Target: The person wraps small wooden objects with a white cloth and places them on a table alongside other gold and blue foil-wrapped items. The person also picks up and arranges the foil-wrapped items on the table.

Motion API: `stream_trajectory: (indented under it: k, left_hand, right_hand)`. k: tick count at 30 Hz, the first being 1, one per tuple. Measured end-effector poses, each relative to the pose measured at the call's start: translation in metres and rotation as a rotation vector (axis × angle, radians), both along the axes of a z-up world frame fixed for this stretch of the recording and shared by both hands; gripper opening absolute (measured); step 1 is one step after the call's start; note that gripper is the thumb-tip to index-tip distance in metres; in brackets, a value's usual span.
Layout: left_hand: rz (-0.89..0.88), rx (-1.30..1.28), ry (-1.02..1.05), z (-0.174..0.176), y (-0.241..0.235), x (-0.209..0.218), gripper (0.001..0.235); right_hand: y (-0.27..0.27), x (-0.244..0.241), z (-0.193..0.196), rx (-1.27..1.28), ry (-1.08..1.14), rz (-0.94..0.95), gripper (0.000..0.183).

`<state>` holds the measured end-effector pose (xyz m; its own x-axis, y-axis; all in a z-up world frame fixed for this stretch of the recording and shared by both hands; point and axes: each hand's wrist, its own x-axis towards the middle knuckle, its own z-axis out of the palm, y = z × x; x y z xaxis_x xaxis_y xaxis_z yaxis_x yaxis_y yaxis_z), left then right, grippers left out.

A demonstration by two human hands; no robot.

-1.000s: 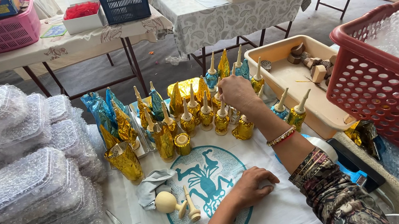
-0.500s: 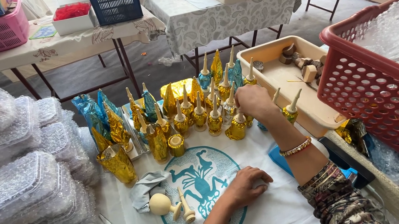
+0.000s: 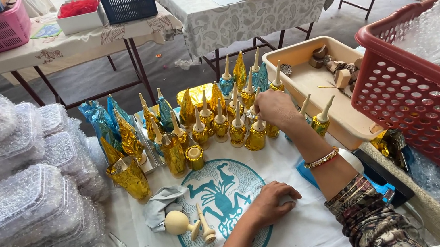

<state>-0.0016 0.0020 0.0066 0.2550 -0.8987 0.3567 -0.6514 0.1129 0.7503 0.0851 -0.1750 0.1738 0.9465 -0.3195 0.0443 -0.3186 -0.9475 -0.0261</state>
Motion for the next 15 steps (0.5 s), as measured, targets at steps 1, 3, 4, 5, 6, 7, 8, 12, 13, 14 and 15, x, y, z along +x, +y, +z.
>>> stream_trajectory:
  k: [1, 3, 4, 5, 6, 7, 8, 12, 13, 14, 15]
  left_hand:
    - [0.004, 0.000, 0.001, -0.001, -0.001, 0.000, 0.025]
    - [0.003, -0.015, -0.007, -0.004, -0.002, 0.002, 0.024]
    - [0.013, -0.014, -0.005, -0.005, -0.003, 0.002, 0.024]
    - [0.010, -0.026, -0.013, -0.007, -0.003, 0.002, 0.024]
    - [0.007, -0.038, -0.021, -0.008, -0.004, 0.003, 0.024]
    - [0.017, -0.037, -0.017, -0.010, -0.005, 0.003, 0.024]
    - [0.008, -0.045, -0.022, -0.012, -0.007, 0.004, 0.023]
    - [0.009, -0.037, -0.019, -0.023, -0.011, 0.005, 0.019]
    - [0.020, -0.034, -0.020, -0.025, -0.012, 0.004, 0.019]
    - [0.017, -0.028, -0.004, -0.028, -0.012, 0.004, 0.021]
    - [0.012, -0.021, 0.011, -0.030, -0.013, 0.004, 0.023]
  right_hand:
    - [0.002, -0.001, 0.003, 0.000, 0.001, 0.004, 0.014]
    - [0.008, -0.002, 0.008, 0.036, 0.080, -0.078, 0.020]
    - [0.019, -0.010, 0.020, 0.036, 0.082, -0.068, 0.020]
    - [0.031, -0.017, 0.033, 0.004, 0.000, -0.068, 0.027]
    - [0.042, -0.024, 0.046, -0.027, -0.082, -0.068, 0.036]
    - [0.051, -0.026, 0.046, -0.025, -0.079, -0.058, 0.036]
    - [0.060, -0.028, 0.047, 0.000, -0.260, 0.120, 0.031]
    - [0.116, -0.023, 0.043, 0.328, -0.308, 0.418, 0.029]
    - [0.127, -0.013, 0.033, 0.333, -0.307, 0.428, 0.029]
    - [0.138, -0.003, 0.022, 0.355, -0.333, 0.499, 0.037]
    - [0.149, 0.007, 0.013, 0.378, -0.360, 0.568, 0.044]
